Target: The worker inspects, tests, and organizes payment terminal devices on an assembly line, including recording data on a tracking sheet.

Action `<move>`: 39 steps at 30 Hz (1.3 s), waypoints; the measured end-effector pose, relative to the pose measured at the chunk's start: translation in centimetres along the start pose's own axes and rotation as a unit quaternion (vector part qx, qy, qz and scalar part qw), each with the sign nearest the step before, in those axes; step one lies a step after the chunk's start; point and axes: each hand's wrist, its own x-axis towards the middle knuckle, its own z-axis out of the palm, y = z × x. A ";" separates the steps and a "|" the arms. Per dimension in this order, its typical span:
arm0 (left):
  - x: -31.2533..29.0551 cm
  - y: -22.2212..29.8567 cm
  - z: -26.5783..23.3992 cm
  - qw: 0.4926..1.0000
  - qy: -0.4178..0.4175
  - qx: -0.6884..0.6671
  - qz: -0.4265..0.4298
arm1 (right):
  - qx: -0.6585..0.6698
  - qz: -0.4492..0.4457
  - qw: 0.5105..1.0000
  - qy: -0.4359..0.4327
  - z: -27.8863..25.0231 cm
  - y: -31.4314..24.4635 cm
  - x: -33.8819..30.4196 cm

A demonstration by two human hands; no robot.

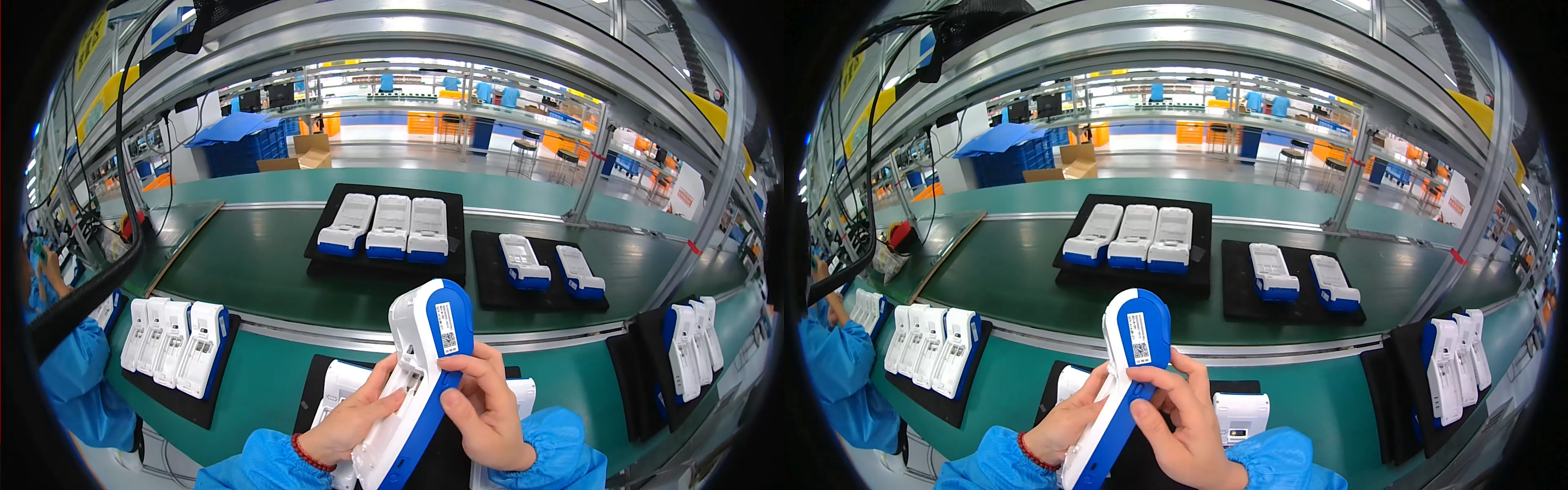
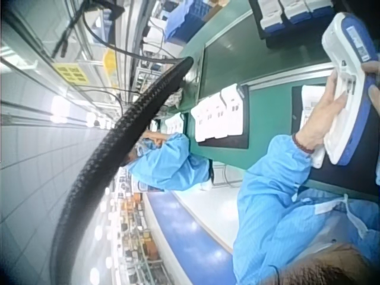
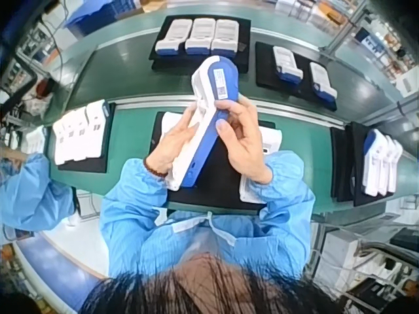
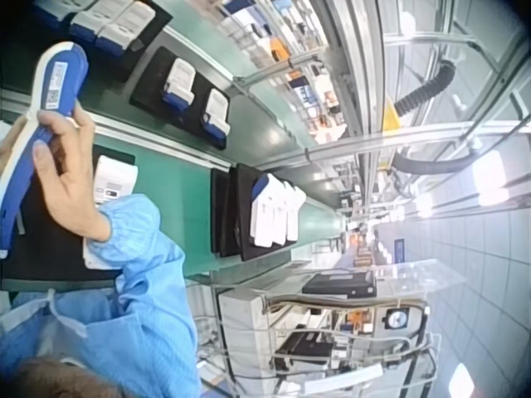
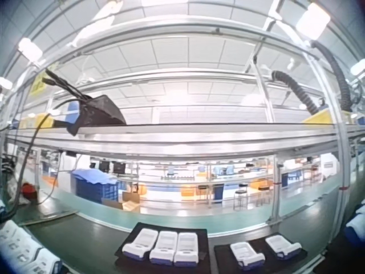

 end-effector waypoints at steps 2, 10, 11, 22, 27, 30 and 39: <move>0.0 0.0 0.0 1.000 -0.005 -0.016 -0.017 | -0.020 0.026 0.999 -0.003 -0.3 -0.4 0.1; 0.3 0.6 1.1 0.986 0.081 -0.097 -0.107 | -0.041 0.035 0.999 0.006 -0.1 -0.7 0.2; 0.3 0.5 1.1 0.986 0.082 -0.096 -0.105 | -0.050 0.027 0.998 0.004 -0.2 -0.7 0.1; -0.3 0.1 -0.8 0.998 -0.059 0.001 -0.023 | -0.057 -0.039 0.997 0.018 -0.2 -0.4 -0.4; -0.2 0.1 -0.7 0.999 -0.046 0.008 -0.017 | -0.061 -0.053 0.997 0.016 -0.3 -0.4 -0.3; -0.2 0.2 -0.7 0.999 -0.040 0.013 -0.019 | -0.086 -0.050 0.995 0.006 -0.5 -0.4 -0.3; -0.2 0.3 -0.3 1.000 -0.005 0.004 -0.015 | 0.025 0.033 0.999 -0.001 -0.9 -0.1 0.4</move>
